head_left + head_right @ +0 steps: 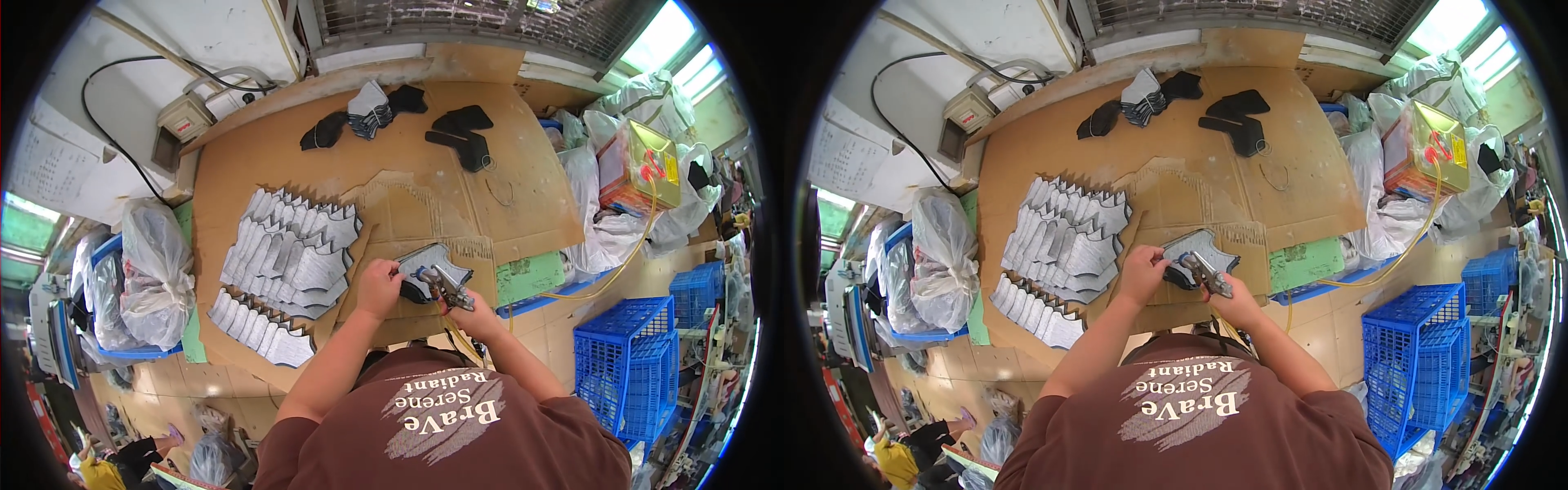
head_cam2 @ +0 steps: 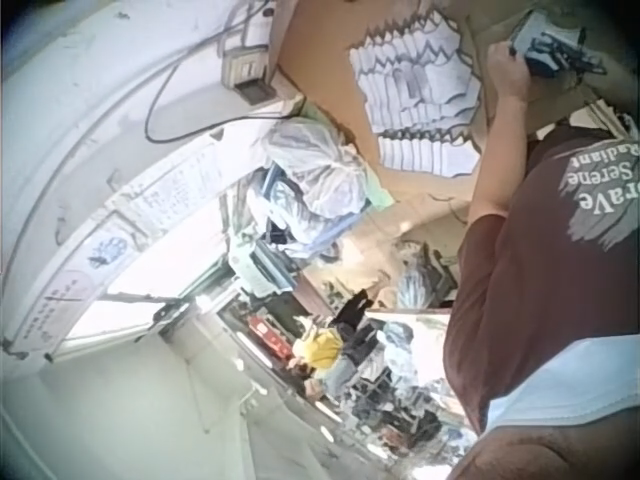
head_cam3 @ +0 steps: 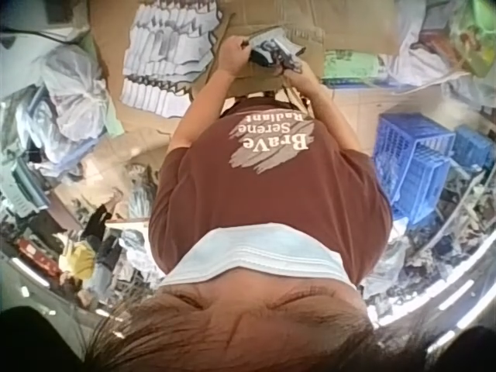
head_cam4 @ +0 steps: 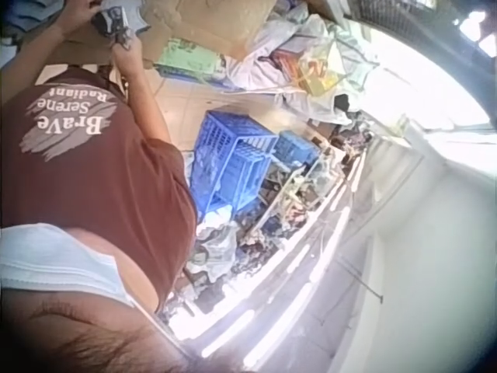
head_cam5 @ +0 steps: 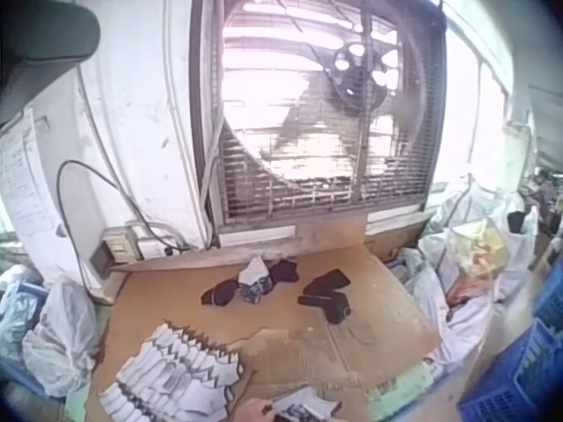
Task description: Applying adhesive to shoe components using a pneumatic spray gun.
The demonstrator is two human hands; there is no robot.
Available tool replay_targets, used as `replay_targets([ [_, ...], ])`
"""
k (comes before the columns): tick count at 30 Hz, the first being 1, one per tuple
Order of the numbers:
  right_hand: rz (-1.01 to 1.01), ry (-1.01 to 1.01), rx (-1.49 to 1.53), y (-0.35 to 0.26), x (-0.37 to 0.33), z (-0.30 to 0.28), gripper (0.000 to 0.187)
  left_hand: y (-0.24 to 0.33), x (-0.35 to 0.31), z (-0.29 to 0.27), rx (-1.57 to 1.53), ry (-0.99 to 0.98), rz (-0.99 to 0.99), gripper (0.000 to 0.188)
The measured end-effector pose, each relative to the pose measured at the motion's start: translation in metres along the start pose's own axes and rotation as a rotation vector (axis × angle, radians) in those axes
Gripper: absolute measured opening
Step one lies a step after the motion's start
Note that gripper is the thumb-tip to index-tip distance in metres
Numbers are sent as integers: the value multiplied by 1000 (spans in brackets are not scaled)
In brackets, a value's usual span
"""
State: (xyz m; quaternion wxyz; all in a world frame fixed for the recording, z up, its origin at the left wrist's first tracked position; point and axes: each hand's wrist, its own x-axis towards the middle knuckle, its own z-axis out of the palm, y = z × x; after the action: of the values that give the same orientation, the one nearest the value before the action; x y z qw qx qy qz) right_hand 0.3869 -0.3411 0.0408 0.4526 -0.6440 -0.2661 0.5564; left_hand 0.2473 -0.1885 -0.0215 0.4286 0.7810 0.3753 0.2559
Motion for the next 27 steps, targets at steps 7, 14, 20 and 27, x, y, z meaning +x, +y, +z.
replay_targets([
  [7,-49,100,103,-3,-4,-5,21,1,2,-2,-2,-18,-4,16],
  [14,4,205,116,2,-7,-19,24,-1,2,-4,71,5,68,12],
  [20,-46,161,158,-2,-13,-18,35,-1,-1,-1,-169,48,-151,8],
  [27,-44,65,76,1,-8,-18,47,-47,-71,-85,-556,178,-544,11],
])
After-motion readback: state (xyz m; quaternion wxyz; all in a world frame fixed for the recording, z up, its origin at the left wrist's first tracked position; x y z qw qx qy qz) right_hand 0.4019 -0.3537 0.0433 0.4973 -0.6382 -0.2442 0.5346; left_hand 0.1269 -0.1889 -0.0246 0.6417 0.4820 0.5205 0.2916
